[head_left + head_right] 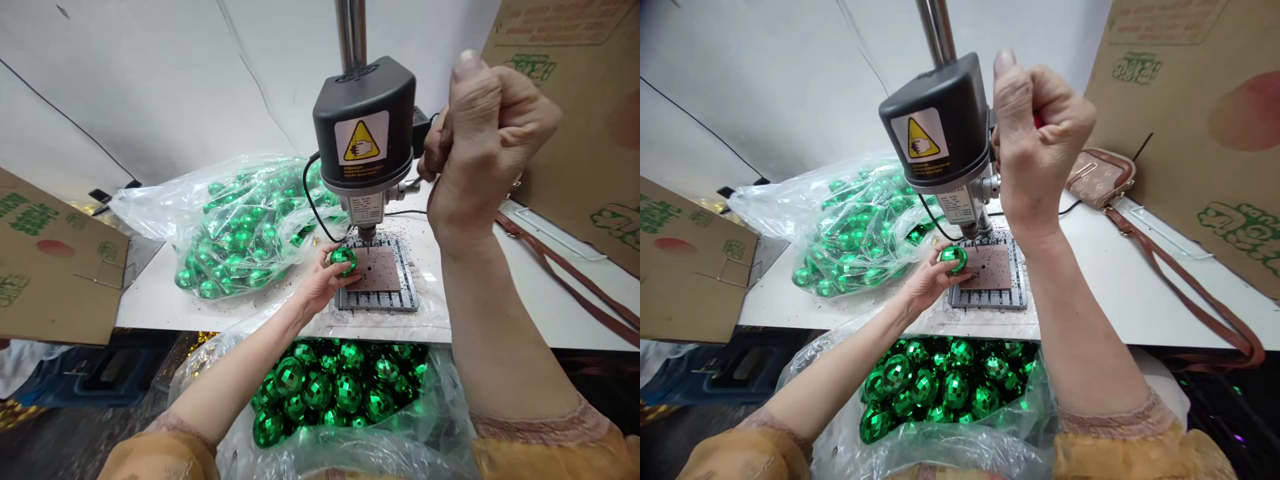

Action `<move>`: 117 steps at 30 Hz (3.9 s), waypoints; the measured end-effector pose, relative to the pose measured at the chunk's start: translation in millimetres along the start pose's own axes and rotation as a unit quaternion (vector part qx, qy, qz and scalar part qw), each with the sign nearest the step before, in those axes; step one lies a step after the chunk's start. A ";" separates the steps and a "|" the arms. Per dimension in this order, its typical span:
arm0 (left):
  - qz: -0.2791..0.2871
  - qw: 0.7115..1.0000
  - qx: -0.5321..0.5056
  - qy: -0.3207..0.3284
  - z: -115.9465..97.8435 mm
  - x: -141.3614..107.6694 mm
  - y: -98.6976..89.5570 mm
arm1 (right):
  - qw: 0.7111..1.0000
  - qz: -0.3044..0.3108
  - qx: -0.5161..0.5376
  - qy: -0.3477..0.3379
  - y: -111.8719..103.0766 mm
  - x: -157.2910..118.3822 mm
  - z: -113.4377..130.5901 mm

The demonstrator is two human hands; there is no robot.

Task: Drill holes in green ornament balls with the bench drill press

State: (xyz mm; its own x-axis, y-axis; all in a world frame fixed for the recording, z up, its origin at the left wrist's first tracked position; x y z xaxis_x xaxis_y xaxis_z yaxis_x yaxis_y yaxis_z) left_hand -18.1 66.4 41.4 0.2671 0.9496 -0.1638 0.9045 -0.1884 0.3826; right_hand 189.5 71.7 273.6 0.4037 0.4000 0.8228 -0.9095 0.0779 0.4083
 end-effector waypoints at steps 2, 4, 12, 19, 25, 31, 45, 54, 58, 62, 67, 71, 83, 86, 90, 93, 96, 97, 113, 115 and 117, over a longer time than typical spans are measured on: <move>-0.007 0.997 0.064 0.041 -3.6 3.3 -3.1 | 1.000 -0.001 -0.012 -0.004 -0.1 0.1 0.3; -0.018 0.989 0.121 0.080 -5.5 8.4 -6.1 | 0.999 -0.002 -0.032 -0.011 -0.6 0.0 1.5; -0.020 0.977 0.171 0.125 3.4 28.8 -9.2 | 0.997 0.007 -0.078 0.000 0.6 -0.6 0.9; -0.001 0.964 0.221 0.146 8.9 36.0 -4.0 | 0.996 0.015 -0.085 0.008 2.3 -0.6 0.3; 0.009 0.954 0.250 0.162 11.5 38.2 1.8 | 0.996 0.017 -0.082 0.002 1.2 -0.5 -1.0; 0.022 0.941 0.295 0.165 8.9 34.0 8.9 | 0.997 0.015 -0.072 0.001 1.2 -1.3 0.3; 0.043 0.925 0.333 0.177 17.2 29.8 21.9 | 0.994 0.021 -0.105 0.005 0.4 -1.7 -0.1; 0.045 0.926 0.323 0.191 23.3 33.7 17.0 | 0.996 0.018 -0.086 -0.003 -3.4 -13.8 9.8; 0.052 0.926 0.325 0.186 26.1 34.4 16.2 | 0.994 0.000 -0.107 0.000 -11.4 -30.9 11.4; 0.048 0.923 0.332 0.190 25.9 34.1 15.3 | 0.991 -0.026 -0.131 0.004 -22.3 -47.7 10.6; 0.045 0.913 0.353 0.198 25.0 33.4 15.4 | 0.990 -0.005 -0.138 0.002 -23.9 -54.4 16.4; 0.048 0.911 0.354 0.205 25.1 33.4 15.4 | 0.992 0.003 -0.128 -0.020 -22.0 -54.9 24.4; 0.043 0.909 0.359 0.208 26.9 33.0 13.9 | 0.994 -0.004 -0.074 -0.082 -31.0 -69.3 12.7; 0.045 0.909 0.359 0.209 27.4 33.6 13.6 | 0.992 -0.007 -0.076 -0.099 -32.9 -71.0 14.7; 0.047 0.910 0.358 0.204 29.2 35.3 12.3 | 0.991 -0.007 -0.070 -0.114 -34.9 -73.5 14.7; 0.045 0.910 0.359 0.204 29.6 35.0 11.4 | 0.991 0.017 -0.047 -0.123 -34.0 -77.8 14.1; 0.047 0.911 0.355 0.206 29.5 34.0 11.7 | 0.990 0.032 -0.026 -0.137 -31.1 -80.1 17.4; 0.049 0.912 0.352 0.206 29.4 33.8 12.2 | 0.991 0.020 -0.033 -0.124 -31.2 -77.9 17.0; 0.168 0.777 0.604 0.058 -5.2 -75.2 23.0 | 0.996 0.025 -0.081 -0.021 -11.6 -16.0 10.9; 0.206 0.724 0.658 0.022 6.9 -100.4 15.2 | 0.996 0.023 -0.084 -0.026 -11.8 -16.9 11.6; 0.235 0.681 0.693 0.005 23.0 -120.4 9.7 | 0.996 0.017 -0.086 -0.029 -11.1 -17.1 12.3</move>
State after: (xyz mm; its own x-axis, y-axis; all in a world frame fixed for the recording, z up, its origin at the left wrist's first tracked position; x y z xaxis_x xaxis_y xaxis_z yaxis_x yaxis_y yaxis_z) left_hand -33.8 -55.5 43.9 0.6391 0.7037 -0.3105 0.1664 -0.5206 -0.8374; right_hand 193.9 52.8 259.8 0.3731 0.3518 0.8585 -0.9242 0.2227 0.3104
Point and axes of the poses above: each hand's wrist, its own x-axis towards the middle knuckle, its own y-axis out of the palm, z = x × y, the point moved 9 cm from there along x, towards the middle knuckle, and after that the axes turned 8 degrees about z, right-handed, at the moved point
